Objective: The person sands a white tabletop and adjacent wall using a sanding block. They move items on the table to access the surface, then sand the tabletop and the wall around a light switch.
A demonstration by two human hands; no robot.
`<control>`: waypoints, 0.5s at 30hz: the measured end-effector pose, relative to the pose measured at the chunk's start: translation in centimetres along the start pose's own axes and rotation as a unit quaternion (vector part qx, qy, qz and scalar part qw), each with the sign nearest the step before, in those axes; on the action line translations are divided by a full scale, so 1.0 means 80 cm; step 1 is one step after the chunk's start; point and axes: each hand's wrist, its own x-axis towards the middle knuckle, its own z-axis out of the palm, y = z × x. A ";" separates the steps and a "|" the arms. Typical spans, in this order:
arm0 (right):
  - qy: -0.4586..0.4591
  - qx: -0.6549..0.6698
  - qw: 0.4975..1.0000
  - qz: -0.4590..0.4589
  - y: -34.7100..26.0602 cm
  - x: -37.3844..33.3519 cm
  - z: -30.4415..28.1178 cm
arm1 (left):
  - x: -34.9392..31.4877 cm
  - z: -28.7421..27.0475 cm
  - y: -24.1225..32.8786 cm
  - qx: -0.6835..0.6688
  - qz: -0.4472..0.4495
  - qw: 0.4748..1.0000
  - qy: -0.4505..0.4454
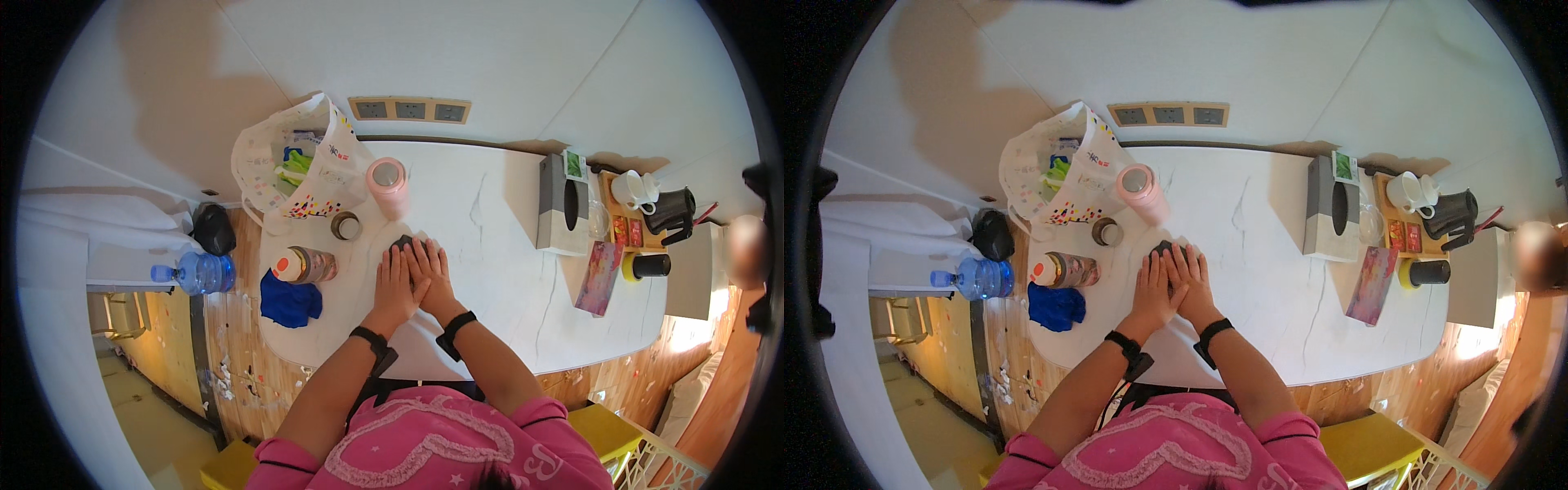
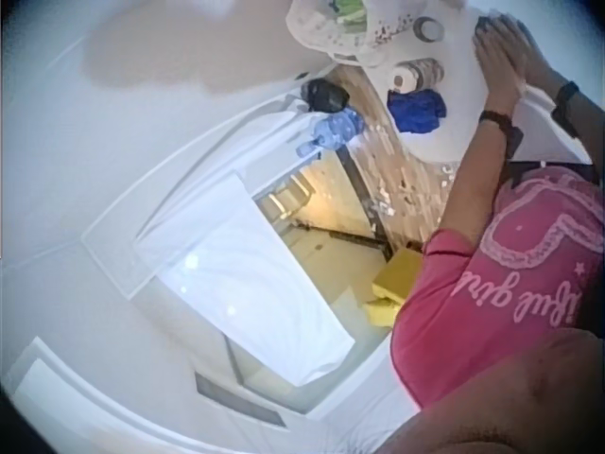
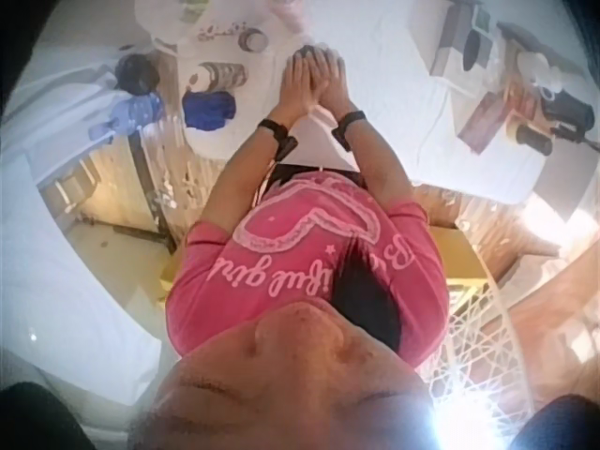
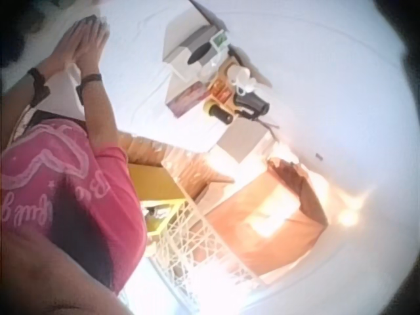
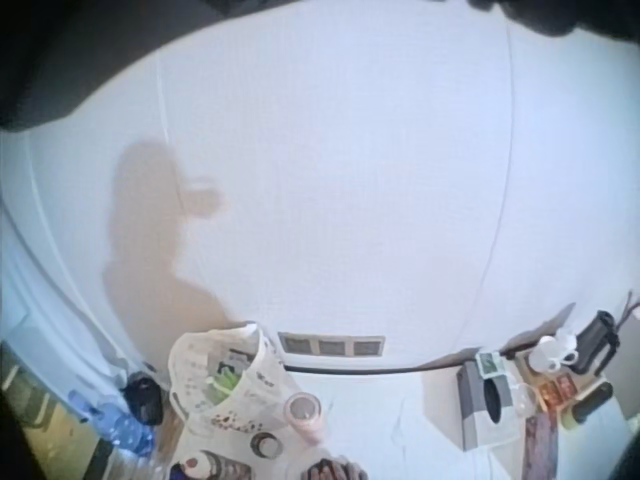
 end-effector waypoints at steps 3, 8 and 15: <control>0.005 -0.022 1.000 0.010 0.000 0.013 0.005 | 0.018 -0.014 -0.006 -0.026 -0.019 0.998 -0.052; 0.027 -0.033 0.998 0.042 -0.012 -0.001 0.008 | 0.009 -0.022 -0.011 -0.024 0.003 0.996 -0.081; 0.029 -0.007 0.999 0.029 -0.023 -0.095 -0.015 | -0.074 -0.011 -0.008 0.015 0.123 0.989 -0.081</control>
